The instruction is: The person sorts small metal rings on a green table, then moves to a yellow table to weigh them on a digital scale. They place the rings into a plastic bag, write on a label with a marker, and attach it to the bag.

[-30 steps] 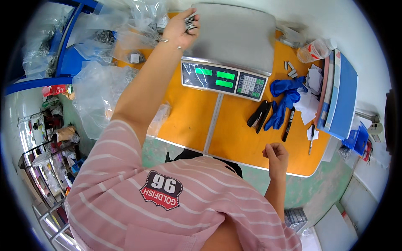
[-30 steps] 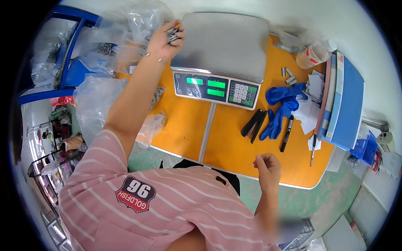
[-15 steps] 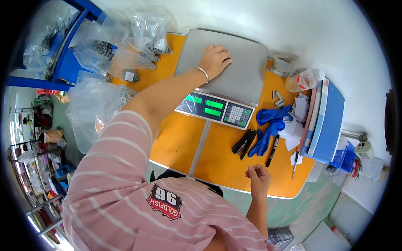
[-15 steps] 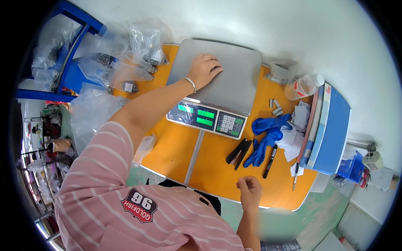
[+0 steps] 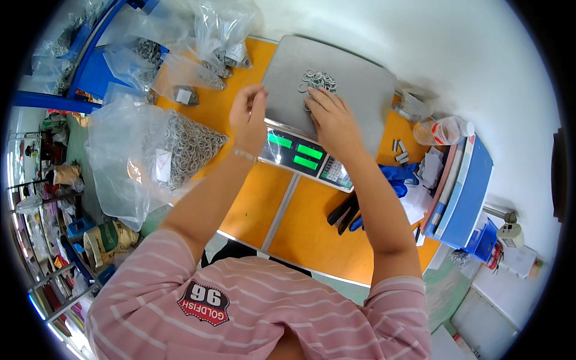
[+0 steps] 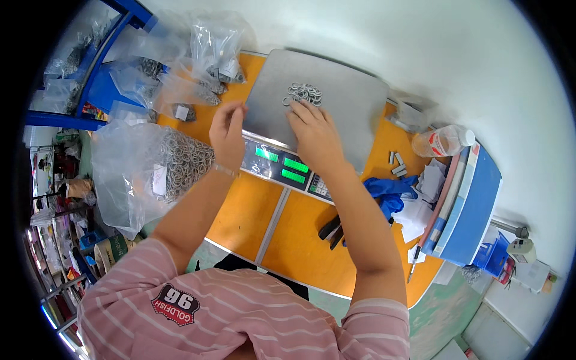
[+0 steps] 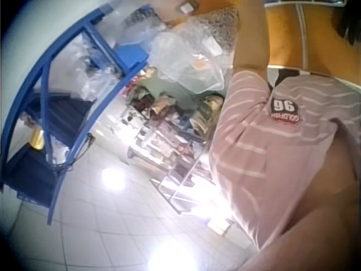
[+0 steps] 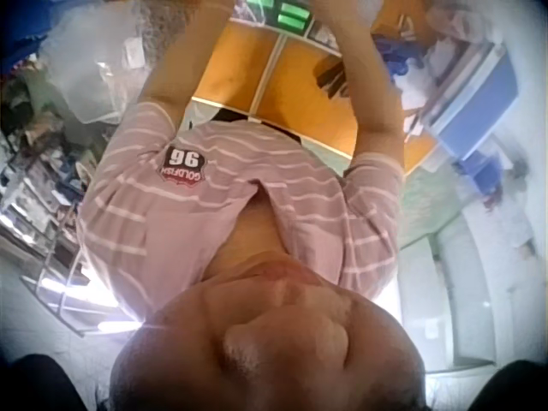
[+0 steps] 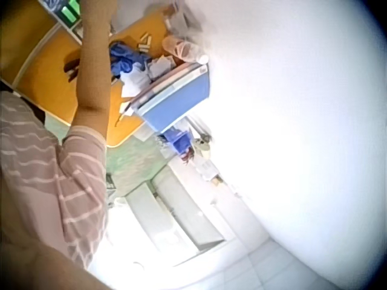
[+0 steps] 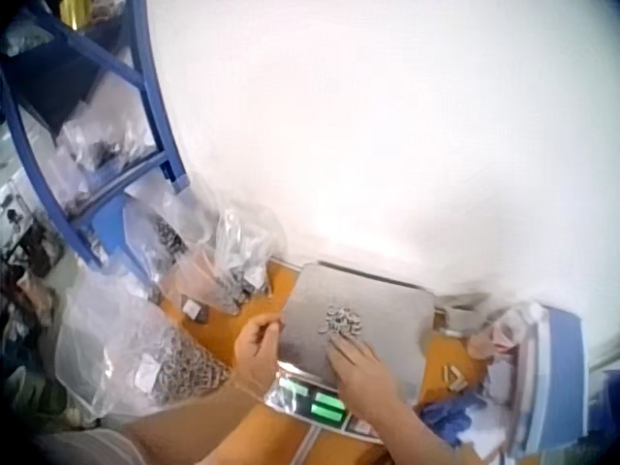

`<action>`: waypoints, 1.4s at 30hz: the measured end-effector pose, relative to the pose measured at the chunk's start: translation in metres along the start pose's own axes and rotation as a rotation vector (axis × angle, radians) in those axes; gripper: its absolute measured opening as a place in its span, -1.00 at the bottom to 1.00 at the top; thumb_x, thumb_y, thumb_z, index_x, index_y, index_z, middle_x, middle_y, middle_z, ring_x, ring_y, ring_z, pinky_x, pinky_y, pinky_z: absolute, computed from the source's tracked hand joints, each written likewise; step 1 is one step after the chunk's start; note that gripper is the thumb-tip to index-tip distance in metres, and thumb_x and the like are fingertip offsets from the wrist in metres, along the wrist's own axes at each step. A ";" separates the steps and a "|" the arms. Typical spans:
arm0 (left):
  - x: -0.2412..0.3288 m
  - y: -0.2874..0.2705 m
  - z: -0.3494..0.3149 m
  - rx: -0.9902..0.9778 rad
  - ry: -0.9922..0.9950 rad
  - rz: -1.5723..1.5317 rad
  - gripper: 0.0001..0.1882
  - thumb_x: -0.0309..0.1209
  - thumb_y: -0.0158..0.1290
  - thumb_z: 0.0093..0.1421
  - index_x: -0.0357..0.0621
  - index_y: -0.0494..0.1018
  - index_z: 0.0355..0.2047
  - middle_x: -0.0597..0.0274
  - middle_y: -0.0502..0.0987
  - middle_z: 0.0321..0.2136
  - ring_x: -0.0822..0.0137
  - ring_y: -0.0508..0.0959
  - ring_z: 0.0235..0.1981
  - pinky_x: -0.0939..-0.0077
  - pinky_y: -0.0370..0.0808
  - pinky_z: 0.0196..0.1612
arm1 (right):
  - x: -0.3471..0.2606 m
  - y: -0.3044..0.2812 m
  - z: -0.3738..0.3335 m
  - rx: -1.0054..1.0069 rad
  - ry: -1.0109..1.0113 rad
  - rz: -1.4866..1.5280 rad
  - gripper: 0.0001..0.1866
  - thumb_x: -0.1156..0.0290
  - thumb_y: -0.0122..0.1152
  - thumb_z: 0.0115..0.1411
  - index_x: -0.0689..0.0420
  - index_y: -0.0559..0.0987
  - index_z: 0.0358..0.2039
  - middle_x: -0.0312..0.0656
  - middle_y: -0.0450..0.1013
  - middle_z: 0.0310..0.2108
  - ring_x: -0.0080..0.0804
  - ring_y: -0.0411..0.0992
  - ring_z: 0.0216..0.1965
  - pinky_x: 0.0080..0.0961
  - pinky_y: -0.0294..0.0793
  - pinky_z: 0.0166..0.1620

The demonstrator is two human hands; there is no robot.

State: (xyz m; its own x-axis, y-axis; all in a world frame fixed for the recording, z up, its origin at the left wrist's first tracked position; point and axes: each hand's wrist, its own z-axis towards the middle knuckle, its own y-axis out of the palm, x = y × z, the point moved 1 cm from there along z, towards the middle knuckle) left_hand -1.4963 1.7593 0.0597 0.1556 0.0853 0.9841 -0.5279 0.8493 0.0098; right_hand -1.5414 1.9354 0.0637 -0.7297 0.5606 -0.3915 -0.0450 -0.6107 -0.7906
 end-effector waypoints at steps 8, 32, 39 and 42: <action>-0.026 -0.080 -0.109 -0.406 -0.193 0.470 -0.84 -0.56 -0.05 0.12 -0.30 0.36 -0.25 0.21 0.43 -0.38 0.42 0.44 -0.35 0.62 0.37 -0.26 | 0.035 -0.028 -0.027 0.105 0.206 0.287 -0.77 0.69 0.00 -0.01 0.24 0.49 -0.30 -0.10 0.45 -0.30 -0.16 0.41 -0.23 -0.41 0.39 -0.17; -0.057 -0.095 -0.157 -0.832 -0.055 1.028 -0.38 -0.44 -0.05 0.01 -0.36 0.09 0.10 -0.09 -0.01 0.18 0.03 -0.02 0.23 0.04 -0.11 0.22 | 0.051 -0.054 -0.053 -0.037 0.326 0.140 -0.92 0.56 0.17 -0.01 0.25 0.49 -0.45 -0.13 0.41 -0.42 -0.33 0.40 -0.44 -0.52 0.38 -0.35; -0.065 -0.099 -0.158 -0.766 -0.020 0.961 -0.44 -0.47 -0.07 0.02 -0.35 0.14 0.06 -0.08 0.07 0.16 0.00 0.05 0.20 0.07 -0.09 0.22 | 0.053 -0.065 -0.067 0.189 0.656 0.231 -0.90 0.62 0.07 0.05 0.24 0.46 -0.37 -0.14 0.45 -0.43 -0.36 0.43 -0.40 -0.57 0.39 -0.31; -0.067 -0.099 -0.160 -0.737 0.014 0.942 -0.46 -0.49 -0.08 0.02 -0.35 0.15 0.06 -0.08 0.09 0.15 -0.01 0.07 0.19 0.10 -0.09 0.22 | 0.043 -0.055 -0.067 0.159 0.532 0.271 -0.85 0.65 0.07 0.03 0.22 0.45 -0.33 -0.16 0.46 -0.44 -0.33 0.42 -0.37 -0.54 0.39 -0.27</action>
State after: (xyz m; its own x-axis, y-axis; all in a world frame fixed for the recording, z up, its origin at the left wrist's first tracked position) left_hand -1.3208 1.7524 -0.0359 -0.0237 0.8366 0.5473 0.1662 0.5431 -0.8230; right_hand -1.5247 2.0307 0.0587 -0.2909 0.5509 -0.7822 -0.0366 -0.8234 -0.5663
